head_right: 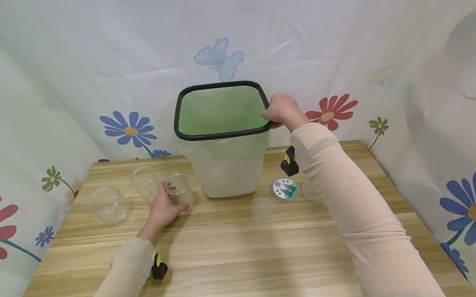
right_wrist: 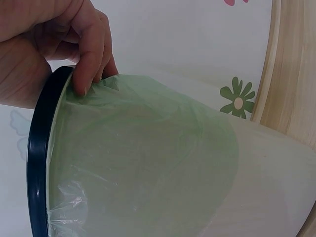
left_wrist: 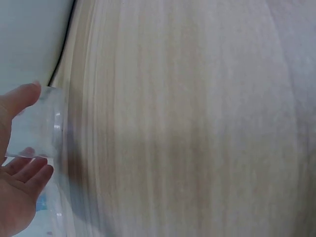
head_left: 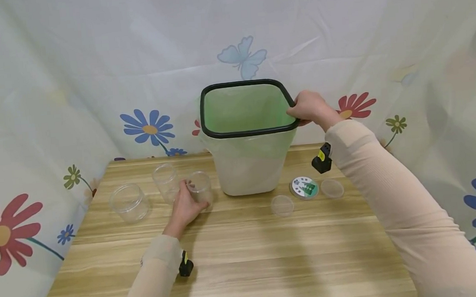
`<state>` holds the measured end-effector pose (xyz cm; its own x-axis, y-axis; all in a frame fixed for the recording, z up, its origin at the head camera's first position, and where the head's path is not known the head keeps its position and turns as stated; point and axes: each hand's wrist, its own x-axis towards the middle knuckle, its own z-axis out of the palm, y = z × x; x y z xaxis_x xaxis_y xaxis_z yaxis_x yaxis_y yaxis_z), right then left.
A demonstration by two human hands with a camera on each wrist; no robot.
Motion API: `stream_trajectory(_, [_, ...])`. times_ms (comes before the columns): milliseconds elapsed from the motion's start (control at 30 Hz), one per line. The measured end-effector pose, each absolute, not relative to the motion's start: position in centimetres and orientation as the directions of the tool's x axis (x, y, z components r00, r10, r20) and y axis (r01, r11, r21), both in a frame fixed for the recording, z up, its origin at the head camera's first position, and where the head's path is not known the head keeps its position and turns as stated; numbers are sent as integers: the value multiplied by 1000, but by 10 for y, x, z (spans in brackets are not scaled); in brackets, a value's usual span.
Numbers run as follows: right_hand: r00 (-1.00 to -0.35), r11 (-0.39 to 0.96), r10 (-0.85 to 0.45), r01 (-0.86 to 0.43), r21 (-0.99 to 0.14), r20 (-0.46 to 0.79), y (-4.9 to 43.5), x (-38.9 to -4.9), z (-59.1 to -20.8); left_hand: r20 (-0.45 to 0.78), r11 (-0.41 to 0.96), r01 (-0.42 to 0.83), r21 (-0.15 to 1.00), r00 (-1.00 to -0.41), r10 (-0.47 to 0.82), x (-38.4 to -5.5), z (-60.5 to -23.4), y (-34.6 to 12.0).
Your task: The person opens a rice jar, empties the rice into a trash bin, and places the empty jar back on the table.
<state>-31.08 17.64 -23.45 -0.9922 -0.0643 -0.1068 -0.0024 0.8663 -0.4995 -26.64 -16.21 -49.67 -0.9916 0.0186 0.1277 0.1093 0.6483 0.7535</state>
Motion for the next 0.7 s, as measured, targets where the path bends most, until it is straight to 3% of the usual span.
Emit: stream_trajectory(700, [-993,850,-61,3,-527,-105,180,-309,-237,128,634,111,765,-992,19,-266,-479,-161])
